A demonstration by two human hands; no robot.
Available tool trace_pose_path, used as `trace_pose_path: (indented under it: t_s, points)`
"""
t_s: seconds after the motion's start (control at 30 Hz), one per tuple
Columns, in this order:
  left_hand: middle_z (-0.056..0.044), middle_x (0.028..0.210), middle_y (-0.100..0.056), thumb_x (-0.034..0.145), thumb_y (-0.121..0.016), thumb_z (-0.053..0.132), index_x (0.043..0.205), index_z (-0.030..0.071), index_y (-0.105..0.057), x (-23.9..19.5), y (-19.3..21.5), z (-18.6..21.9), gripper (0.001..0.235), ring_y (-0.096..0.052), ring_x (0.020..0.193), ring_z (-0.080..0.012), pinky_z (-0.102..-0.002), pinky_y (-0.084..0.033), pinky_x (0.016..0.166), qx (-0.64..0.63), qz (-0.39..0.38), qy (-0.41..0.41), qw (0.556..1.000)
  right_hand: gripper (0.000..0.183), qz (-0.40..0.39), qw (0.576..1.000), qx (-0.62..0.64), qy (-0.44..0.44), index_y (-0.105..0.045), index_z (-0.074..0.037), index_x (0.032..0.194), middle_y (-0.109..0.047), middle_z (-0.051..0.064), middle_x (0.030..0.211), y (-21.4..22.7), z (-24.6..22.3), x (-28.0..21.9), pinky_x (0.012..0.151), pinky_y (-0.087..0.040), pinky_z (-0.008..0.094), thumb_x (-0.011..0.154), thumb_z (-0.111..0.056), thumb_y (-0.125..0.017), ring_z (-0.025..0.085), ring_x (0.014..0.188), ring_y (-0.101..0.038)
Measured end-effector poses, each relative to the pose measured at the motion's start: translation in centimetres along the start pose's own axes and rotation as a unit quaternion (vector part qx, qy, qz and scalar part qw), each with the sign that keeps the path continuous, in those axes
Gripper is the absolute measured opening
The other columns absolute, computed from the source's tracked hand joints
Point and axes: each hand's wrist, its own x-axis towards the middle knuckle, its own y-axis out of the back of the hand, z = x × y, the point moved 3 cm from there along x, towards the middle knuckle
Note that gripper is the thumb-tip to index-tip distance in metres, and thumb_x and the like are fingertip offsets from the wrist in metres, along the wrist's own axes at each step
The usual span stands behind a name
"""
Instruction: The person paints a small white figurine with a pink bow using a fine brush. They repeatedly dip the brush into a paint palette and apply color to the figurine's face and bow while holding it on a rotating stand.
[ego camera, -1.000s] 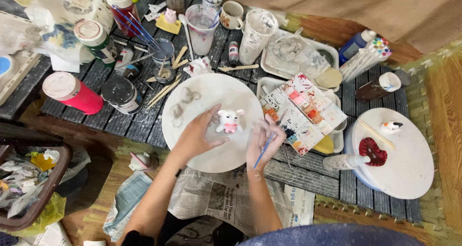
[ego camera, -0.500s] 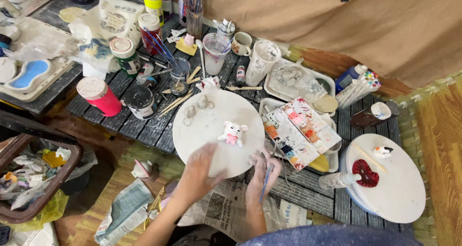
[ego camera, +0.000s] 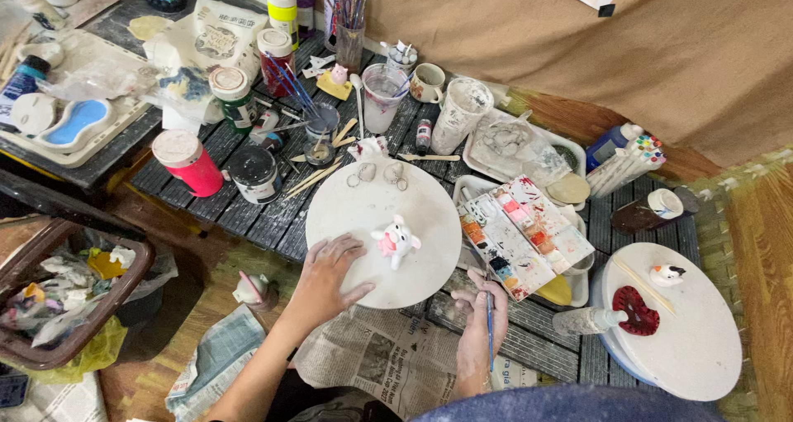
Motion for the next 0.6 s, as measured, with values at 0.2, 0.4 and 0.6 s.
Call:
trace_pose_path:
  t_s: [0.2, 0.4, 0.6]
  points:
    - [-0.006, 0.135, -0.058, 0.081, -0.077, 0.046, 0.128, 0.012, -0.062, -0.2, -0.3, 0.1, 0.06, -0.047, 0.137, -0.0242, -0.05, -0.026, 0.116, 0.002, 0.009, 0.005, 1.0, 0.019, 0.025, 0.998, 0.047, 0.027, -0.055, -0.004, 0.122, -0.071, 0.017, 0.121, 2.2, 2.4, 0.5, 0.071, -0.056, 0.03, 0.106, -0.009, -0.046, 0.017, 0.081, -0.07]
    - [-0.005, 0.135, -0.059, 0.081, -0.076, 0.046, 0.128, 0.012, -0.061, -0.3, -0.4, -0.2, 0.06, -0.047, 0.138, -0.0235, -0.048, -0.025, 0.116, 0.004, 0.024, -0.004, 1.0, 0.015, 0.065, 0.991, 0.105, 0.053, -0.062, -0.004, 0.118, -0.063, 0.008, 0.083, 4.9, 5.1, 0.7, 0.056, -0.044, 0.026, 0.108, -0.014, -0.056, 0.013, 0.064, -0.055]
    - [-0.014, 0.137, -0.056, 0.082, -0.075, 0.045, 0.136, 0.005, -0.052, -0.5, -1.2, 2.6, 0.072, -0.045, 0.137, -0.0286, -0.049, -0.025, 0.113, 0.052, 0.039, 0.008, 0.998, 0.015, 0.092, 0.985, 0.136, 0.054, -0.056, -0.006, 0.101, -0.053, -0.001, 0.079, 5.8, 5.2, 1.0, 0.055, -0.042, 0.026, 0.107, -0.019, -0.061, 0.011, 0.063, -0.051]
